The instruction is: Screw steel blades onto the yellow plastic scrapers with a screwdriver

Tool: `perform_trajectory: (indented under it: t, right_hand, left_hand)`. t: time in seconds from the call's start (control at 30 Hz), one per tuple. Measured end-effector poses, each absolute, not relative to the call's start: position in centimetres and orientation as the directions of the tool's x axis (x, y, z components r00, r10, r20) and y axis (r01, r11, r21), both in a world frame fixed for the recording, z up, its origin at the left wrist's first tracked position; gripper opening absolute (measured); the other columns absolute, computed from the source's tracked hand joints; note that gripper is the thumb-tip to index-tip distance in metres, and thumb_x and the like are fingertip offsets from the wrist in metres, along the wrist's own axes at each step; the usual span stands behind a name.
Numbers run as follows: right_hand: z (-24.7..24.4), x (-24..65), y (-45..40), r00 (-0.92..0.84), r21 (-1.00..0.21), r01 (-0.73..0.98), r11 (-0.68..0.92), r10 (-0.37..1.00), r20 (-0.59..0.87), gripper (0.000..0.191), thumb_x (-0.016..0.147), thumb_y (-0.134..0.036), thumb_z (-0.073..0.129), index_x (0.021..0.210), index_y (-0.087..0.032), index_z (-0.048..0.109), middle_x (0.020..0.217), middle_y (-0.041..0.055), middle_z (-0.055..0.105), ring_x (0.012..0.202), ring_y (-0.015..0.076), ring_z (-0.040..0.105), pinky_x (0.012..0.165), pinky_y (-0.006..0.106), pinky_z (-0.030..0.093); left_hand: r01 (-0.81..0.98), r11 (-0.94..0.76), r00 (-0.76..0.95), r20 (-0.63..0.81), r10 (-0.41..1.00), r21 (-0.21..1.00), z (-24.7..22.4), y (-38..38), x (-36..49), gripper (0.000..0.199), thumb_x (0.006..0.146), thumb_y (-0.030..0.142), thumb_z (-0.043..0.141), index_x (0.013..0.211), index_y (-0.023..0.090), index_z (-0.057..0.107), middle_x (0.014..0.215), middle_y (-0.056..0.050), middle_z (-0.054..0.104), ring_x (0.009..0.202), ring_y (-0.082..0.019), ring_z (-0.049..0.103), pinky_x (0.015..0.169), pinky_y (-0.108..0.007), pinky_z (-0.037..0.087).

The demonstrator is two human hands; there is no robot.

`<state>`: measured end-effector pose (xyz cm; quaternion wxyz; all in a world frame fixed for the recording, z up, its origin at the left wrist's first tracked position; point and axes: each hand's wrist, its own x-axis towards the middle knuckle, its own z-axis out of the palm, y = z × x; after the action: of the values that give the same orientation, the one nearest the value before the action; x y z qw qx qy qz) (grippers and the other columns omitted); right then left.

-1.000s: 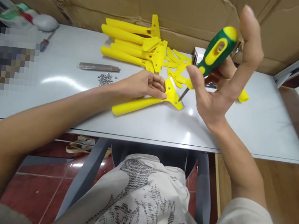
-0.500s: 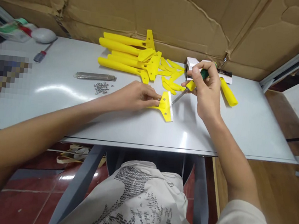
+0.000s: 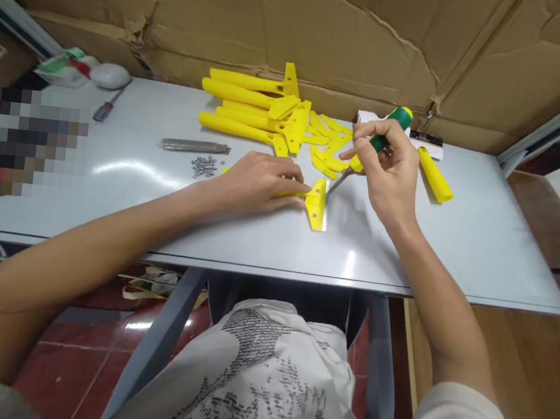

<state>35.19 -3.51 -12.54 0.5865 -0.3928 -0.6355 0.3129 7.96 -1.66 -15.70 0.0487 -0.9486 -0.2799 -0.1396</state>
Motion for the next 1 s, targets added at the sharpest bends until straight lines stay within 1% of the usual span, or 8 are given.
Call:
perform_trajectory:
  t: [0.07,0.13,0.23,0.3,0.47,0.67,0.9,1.0]
  right_hand:
    - [-12.6,35.1,-3.6,-0.014,-0.856,0.117,0.503,0.863,0.505,0.034,0.101,-0.061,0.086,0.128,-0.045,0.074,0.132,-0.0021,0.077,0.092,0.0215,0.087,0.075,0.039,0.078]
    - [-12.9,35.1,-3.3,-0.009,-0.849,0.097,0.519,0.854,0.521,0.055,0.100,-0.064,0.084,0.149,-0.054,0.060,0.130,-0.0036,0.078,0.092,0.0209,0.087,0.073,0.037,0.077]
    - [-13.5,34.8,-2.8,-0.011,-0.842,0.112,0.528,0.848,0.530,0.084,0.095,-0.071,0.087,0.164,-0.059,0.041,0.130,-0.0038,0.081,0.097,0.0230,0.087,0.077,0.040,0.078]
    - [-14.0,34.5,-2.6,-0.010,-0.842,0.122,0.525,0.849,0.528,0.093,0.091,-0.076,0.088,0.166,-0.059,0.036,0.129,-0.0033,0.082,0.098,0.0239,0.086,0.082,0.043,0.078]
    - [-14.9,33.9,-2.3,-0.024,-0.866,0.120,0.486,0.873,0.487,0.088,0.086,-0.080,0.089,0.155,-0.053,0.042,0.127,-0.0023,0.082,0.098,0.0251,0.085,0.091,0.048,0.078]
    - [-16.0,34.1,-1.5,-0.033,-0.836,0.116,0.537,0.843,0.537,0.084,0.086,-0.076,0.091,0.151,-0.052,0.043,0.119,-0.0017,0.080,0.096,0.0252,0.084,0.086,0.046,0.077]
    - [-16.4,34.3,-1.2,-0.108,-0.739,0.150,0.657,0.753,0.649,0.083,0.097,-0.083,0.079,0.160,-0.053,0.033,0.127,0.0005,0.076,0.108,0.0255,0.085,0.086,0.045,0.078]
    - [-15.7,35.1,-1.1,-0.188,-0.692,0.212,0.690,0.724,0.663,0.077,0.099,-0.081,0.078,0.160,-0.052,0.040,0.141,0.0033,0.074,0.119,0.0284,0.083,0.090,0.045,0.078]
  left_hand:
    - [0.540,-0.841,0.803,0.308,0.510,-0.014,-16.0,-1.5,8.0,0.030,0.118,0.045,0.065,0.123,0.026,0.088,0.114,-0.011,0.084,0.103,-0.025,0.076,0.070,-0.035,0.033]
    - [0.537,-0.843,0.802,0.322,0.504,-0.017,-16.3,-1.2,8.1,0.027,0.117,0.041,0.065,0.125,0.027,0.087,0.113,-0.010,0.084,0.105,-0.025,0.076,0.070,-0.035,0.034]
    - [0.517,-0.856,0.809,0.332,0.485,-0.010,-16.8,-0.7,8.1,0.027,0.117,0.039,0.066,0.129,0.027,0.087,0.115,-0.012,0.083,0.107,-0.027,0.074,0.072,-0.035,0.038]
    - [0.491,-0.871,0.821,0.335,0.463,-0.002,-17.1,-0.5,8.0,0.028,0.117,0.039,0.065,0.130,0.025,0.087,0.115,-0.013,0.082,0.107,-0.027,0.074,0.076,-0.036,0.043]
    - [0.467,-0.884,0.827,0.340,0.448,0.029,-17.2,-0.3,8.0,0.029,0.117,0.037,0.065,0.131,0.024,0.086,0.116,-0.013,0.081,0.108,-0.027,0.072,0.083,-0.037,0.049]
    - [0.475,-0.878,0.818,0.343,0.462,0.050,-17.0,-0.6,8.3,0.026,0.117,0.036,0.067,0.127,0.023,0.086,0.118,-0.013,0.082,0.111,-0.027,0.073,0.084,-0.037,0.050]
    - [0.468,-0.884,0.832,0.335,0.442,0.002,-16.7,-0.5,8.2,0.026,0.118,0.036,0.066,0.130,0.022,0.085,0.120,-0.012,0.081,0.112,-0.028,0.074,0.082,-0.037,0.049]
    - [0.460,-0.888,0.852,0.287,0.438,-0.013,-16.2,-0.3,7.7,0.032,0.118,0.041,0.067,0.141,0.023,0.081,0.127,-0.014,0.079,0.117,-0.029,0.073,0.084,-0.037,0.049]
